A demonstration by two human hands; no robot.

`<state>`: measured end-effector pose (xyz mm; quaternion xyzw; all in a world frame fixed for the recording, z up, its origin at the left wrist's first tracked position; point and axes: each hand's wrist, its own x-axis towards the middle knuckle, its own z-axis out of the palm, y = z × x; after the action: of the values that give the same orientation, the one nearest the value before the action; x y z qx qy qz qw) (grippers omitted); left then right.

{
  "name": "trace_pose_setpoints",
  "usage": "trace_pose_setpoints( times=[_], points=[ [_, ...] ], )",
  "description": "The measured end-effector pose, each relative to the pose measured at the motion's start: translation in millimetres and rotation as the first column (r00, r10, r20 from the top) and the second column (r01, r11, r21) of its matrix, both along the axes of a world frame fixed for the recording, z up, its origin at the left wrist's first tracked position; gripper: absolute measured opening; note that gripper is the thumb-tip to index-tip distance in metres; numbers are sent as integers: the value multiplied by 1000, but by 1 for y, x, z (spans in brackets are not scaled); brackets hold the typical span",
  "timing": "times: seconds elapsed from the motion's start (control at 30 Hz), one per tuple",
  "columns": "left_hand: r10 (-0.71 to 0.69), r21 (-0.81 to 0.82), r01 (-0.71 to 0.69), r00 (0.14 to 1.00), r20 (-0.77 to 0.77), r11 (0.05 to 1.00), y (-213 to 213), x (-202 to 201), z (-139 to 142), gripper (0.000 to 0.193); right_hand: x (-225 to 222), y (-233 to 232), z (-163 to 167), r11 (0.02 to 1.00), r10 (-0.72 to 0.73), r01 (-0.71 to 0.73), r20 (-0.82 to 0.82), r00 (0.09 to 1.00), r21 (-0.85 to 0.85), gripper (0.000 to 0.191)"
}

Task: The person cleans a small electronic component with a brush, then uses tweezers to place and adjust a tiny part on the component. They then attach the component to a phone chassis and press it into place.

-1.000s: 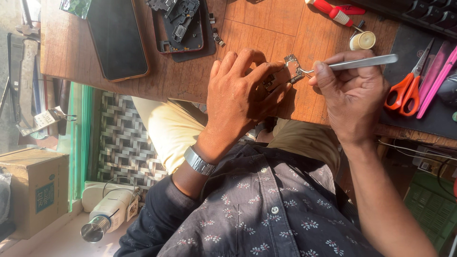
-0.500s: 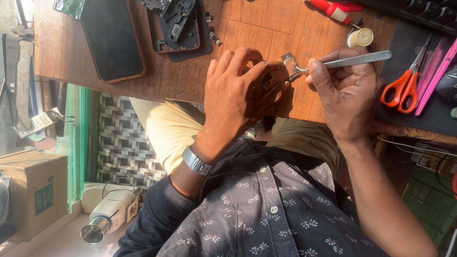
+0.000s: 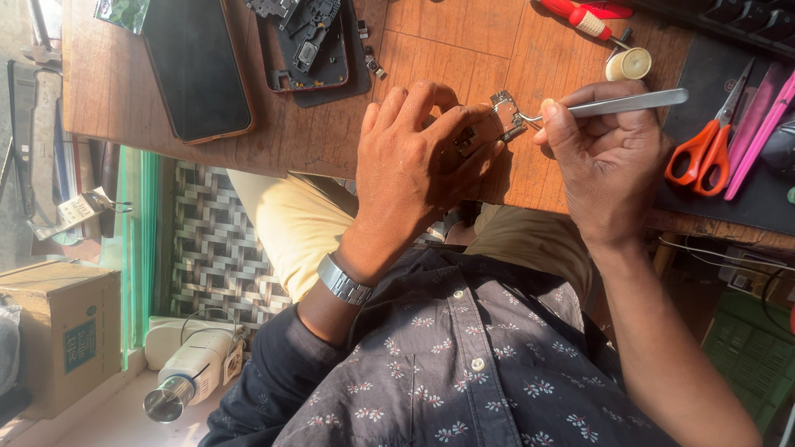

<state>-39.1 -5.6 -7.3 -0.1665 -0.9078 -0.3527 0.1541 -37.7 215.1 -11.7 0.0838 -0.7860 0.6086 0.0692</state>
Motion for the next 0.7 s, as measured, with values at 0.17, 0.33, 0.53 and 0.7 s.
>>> trace_pose_setpoints(
  times=[0.17,0.33,0.53,0.7],
  points=[
    [1,-9,-1,1000,-2,1000,-1,0,-1,33,0,-1,-1,1000,18,-17,-18,1000,20,13],
    [16,-3,-16,1000,-27,1000,-1,0,0,33,0,-2,-1,1000,2,-1,-19,1000,23,13],
    [3,-11,-3,1000,10,1000,0,0,2,33,-1,-3,0,1000,3,-2,-24,1000,18,12],
    [1,-17,-1,1000,3,1000,0,-1,2,33,-1,-1,1,1000,-10,10,-10,1000,16,13]
  ],
)
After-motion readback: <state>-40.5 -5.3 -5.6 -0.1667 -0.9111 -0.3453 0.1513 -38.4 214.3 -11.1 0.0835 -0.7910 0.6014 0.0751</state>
